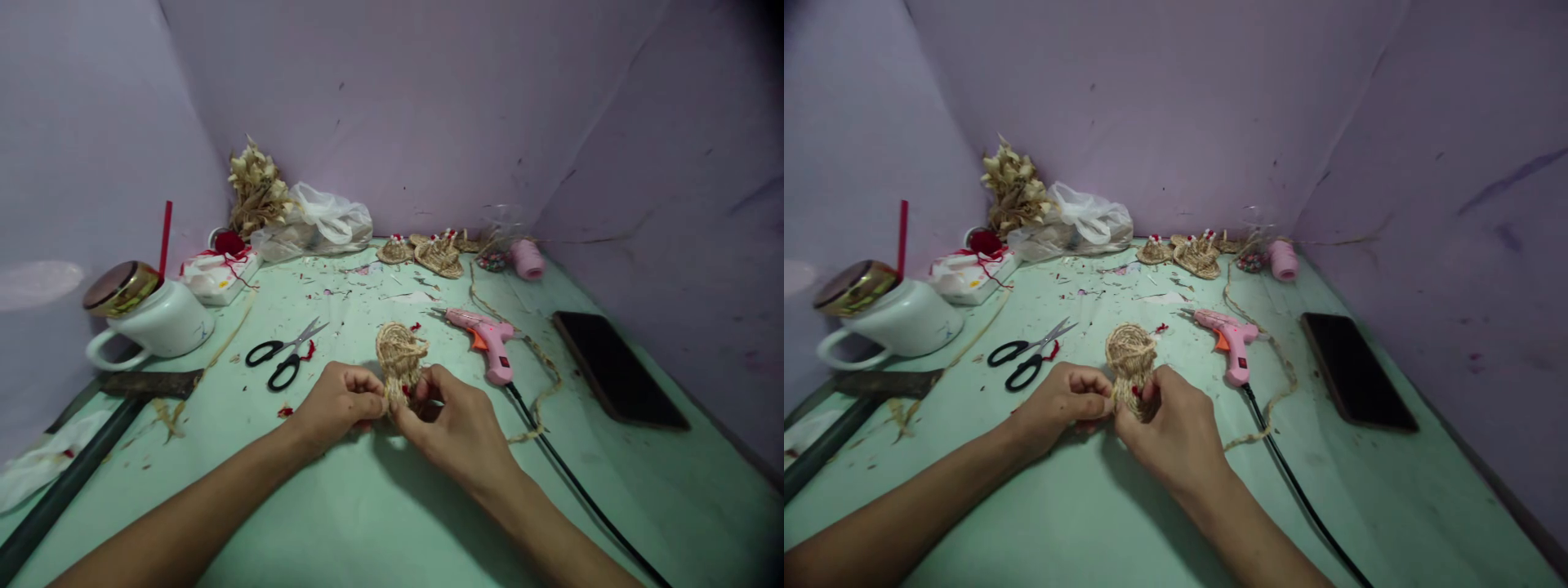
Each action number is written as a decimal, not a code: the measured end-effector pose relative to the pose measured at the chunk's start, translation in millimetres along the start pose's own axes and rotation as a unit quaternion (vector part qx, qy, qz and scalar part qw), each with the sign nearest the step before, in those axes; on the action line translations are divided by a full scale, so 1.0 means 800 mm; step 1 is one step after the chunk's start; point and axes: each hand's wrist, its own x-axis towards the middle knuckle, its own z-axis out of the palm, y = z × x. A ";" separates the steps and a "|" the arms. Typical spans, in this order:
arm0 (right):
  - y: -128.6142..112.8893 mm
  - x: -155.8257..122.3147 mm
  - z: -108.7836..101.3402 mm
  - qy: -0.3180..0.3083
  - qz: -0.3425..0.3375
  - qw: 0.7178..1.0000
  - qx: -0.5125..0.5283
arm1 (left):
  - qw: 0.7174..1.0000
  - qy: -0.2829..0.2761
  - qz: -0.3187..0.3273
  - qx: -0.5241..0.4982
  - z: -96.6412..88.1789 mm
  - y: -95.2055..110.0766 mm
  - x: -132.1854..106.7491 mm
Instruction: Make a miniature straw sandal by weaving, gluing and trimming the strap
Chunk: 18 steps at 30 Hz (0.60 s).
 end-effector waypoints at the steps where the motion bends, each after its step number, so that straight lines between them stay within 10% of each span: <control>1: 0.000 0.001 -0.001 0.003 0.001 1.000 0.000 | 1.000 -0.005 -0.004 0.001 -0.001 0.000 0.001; 18: 0.009 -0.009 -0.004 0.062 -0.108 0.991 0.043 | 0.999 0.012 0.026 0.014 0.004 0.007 -0.011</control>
